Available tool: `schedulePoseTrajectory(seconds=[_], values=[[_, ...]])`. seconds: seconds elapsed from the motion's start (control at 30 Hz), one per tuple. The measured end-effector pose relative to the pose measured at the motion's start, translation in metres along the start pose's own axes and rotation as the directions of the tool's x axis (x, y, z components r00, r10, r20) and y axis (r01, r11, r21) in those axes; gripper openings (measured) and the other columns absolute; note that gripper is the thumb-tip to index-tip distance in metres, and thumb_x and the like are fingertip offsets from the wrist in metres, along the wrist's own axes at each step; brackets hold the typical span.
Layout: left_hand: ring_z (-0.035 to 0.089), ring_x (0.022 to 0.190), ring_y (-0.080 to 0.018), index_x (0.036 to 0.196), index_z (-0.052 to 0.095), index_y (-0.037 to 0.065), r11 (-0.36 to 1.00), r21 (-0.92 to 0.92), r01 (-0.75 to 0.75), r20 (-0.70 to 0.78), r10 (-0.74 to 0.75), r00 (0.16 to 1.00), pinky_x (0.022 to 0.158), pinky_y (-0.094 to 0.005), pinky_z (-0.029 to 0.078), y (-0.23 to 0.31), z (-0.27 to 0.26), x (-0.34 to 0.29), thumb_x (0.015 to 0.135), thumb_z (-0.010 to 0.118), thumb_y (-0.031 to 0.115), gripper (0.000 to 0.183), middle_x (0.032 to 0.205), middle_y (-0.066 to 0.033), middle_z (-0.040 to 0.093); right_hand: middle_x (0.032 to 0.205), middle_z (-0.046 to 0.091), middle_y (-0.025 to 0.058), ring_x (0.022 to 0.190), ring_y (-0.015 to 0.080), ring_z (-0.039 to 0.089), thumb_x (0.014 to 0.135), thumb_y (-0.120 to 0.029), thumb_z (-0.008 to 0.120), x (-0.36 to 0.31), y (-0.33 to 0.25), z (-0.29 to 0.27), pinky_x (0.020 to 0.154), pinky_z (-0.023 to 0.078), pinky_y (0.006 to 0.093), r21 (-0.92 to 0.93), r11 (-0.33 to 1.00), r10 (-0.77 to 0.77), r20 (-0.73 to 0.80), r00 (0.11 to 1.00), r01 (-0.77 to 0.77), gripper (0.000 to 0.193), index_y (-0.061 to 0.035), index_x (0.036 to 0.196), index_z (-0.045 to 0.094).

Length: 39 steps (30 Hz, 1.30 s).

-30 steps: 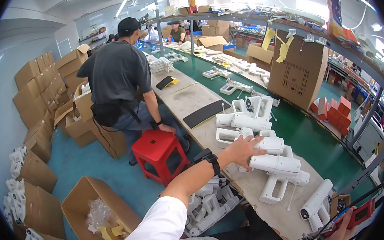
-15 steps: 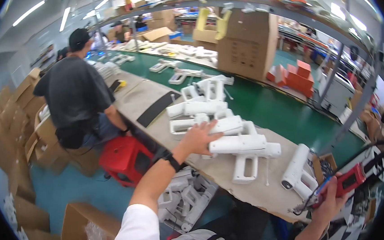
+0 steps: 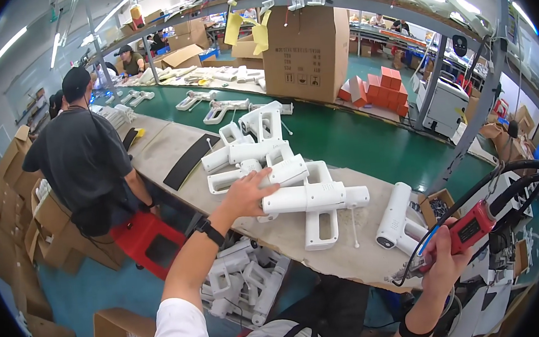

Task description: The person picks up a white plastic housing from a bin, places it on the workbench, and drives screws into it using a power screwdriver. After finishing, the person places the housing into a cardboard box and repeats the process with another housing.

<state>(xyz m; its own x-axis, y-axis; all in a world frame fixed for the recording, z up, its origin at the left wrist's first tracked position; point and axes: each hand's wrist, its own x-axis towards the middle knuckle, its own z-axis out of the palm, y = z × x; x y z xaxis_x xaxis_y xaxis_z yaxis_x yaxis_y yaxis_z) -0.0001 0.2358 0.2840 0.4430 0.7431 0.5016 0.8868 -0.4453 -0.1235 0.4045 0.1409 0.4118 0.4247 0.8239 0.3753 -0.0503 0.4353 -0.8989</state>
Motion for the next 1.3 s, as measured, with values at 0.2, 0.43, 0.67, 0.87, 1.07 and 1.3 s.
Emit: schedulePoseTrajectory(seconds=[0.2, 0.43, 0.67, 0.87, 1.07, 1.3], values=[[0.057, 0.106, -0.0365, 0.121, 0.057, 0.028, 0.996, -0.079, 0.04, 0.046, -0.036, 0.998, 0.083, -0.043, 0.051, 0.002, -0.011, 0.004, 0.049, 0.081, 0.041, 0.077, 0.138, -0.0161, 0.043, 0.061, 0.05, -0.0003, 0.045, 0.0045, 0.041, 0.089, -0.018, 0.064, -0.001, 0.004, -0.005, 0.038, 0.027, 0.0182, -0.038, 0.999, -0.02, 0.067, 0.998, 0.023, 0.024, -0.0011, 0.104, 0.056], [0.057, 0.106, -0.0384, 0.125, 0.053, 0.027, 0.996, -0.081, 0.023, 0.101, -0.014, 0.995, 0.083, -0.0432, 0.051, -0.003, 0.003, 0.005, 0.052, 0.081, 0.04, 0.08, 0.14, -0.0178, 0.04, 0.061, 0.048, -0.0013, 0.047, 0.0034, 0.04, 0.09, -0.017, 0.063, -0.001, 0.004, -0.009, 0.04, 0.025, 0.0185, -0.062, 0.998, -0.006, 0.01, 1.0, 0.007, 0.023, -0.0017, 0.105, 0.056], [0.06, 0.091, -0.0369, 0.12, 0.053, 0.026, 0.998, -0.047, 0.031, 0.082, -0.027, 0.996, 0.074, -0.0434, 0.053, -0.001, 0.0, -0.006, 0.051, 0.082, 0.037, 0.075, 0.139, -0.0167, 0.041, 0.061, 0.049, -0.0015, 0.045, 0.0025, 0.037, 0.09, -0.016, 0.062, 0.0, 0.003, -0.004, 0.039, 0.024, 0.0176, -0.111, 0.993, 0.028, -0.008, 1.0, -0.029, 0.022, -0.0018, 0.106, 0.056], [0.057, 0.096, -0.0358, 0.118, 0.055, 0.025, 0.998, 0.027, -0.048, 0.015, 0.048, 0.999, 0.075, -0.0437, 0.051, 0.003, -0.01, -0.011, 0.054, 0.08, 0.037, 0.07, 0.14, -0.0152, 0.04, 0.062, 0.049, -0.0012, 0.047, 0.0024, 0.04, 0.09, -0.017, 0.062, 0.005, 0.012, -0.007, 0.041, 0.027, 0.017, -0.066, 0.996, -0.063, 0.036, 0.997, 0.066, 0.023, -0.0012, 0.106, 0.056], [0.056, 0.096, -0.0355, 0.118, 0.055, 0.023, 0.994, 0.033, -0.105, -0.073, 0.107, 0.992, 0.077, -0.0427, 0.052, 0.007, -0.014, -0.021, 0.056, 0.078, 0.036, 0.068, 0.141, -0.015, 0.04, 0.064, 0.051, -0.0001, 0.051, 0.0041, 0.044, 0.091, -0.015, 0.062, 0.005, 0.007, -0.002, 0.044, 0.031, 0.0179, -0.073, 0.997, 0.031, 0.084, 0.996, -0.025, 0.023, -0.0007, 0.107, 0.055], [0.062, 0.099, -0.0389, 0.112, 0.063, 0.017, 0.998, -0.055, 0.018, -0.382, -0.038, 0.923, 0.078, -0.0384, 0.054, 0.011, -0.028, -0.031, 0.061, 0.075, 0.031, 0.054, 0.134, -0.0217, 0.048, 0.069, 0.053, 0.0015, 0.056, 0.0063, 0.048, 0.09, -0.015, 0.063, 0.012, 0.018, 0.008, 0.05, 0.036, 0.0193, -0.011, 1.0, 0.016, 0.081, 0.997, -0.015, 0.029, 0.0004, 0.113, 0.053]])
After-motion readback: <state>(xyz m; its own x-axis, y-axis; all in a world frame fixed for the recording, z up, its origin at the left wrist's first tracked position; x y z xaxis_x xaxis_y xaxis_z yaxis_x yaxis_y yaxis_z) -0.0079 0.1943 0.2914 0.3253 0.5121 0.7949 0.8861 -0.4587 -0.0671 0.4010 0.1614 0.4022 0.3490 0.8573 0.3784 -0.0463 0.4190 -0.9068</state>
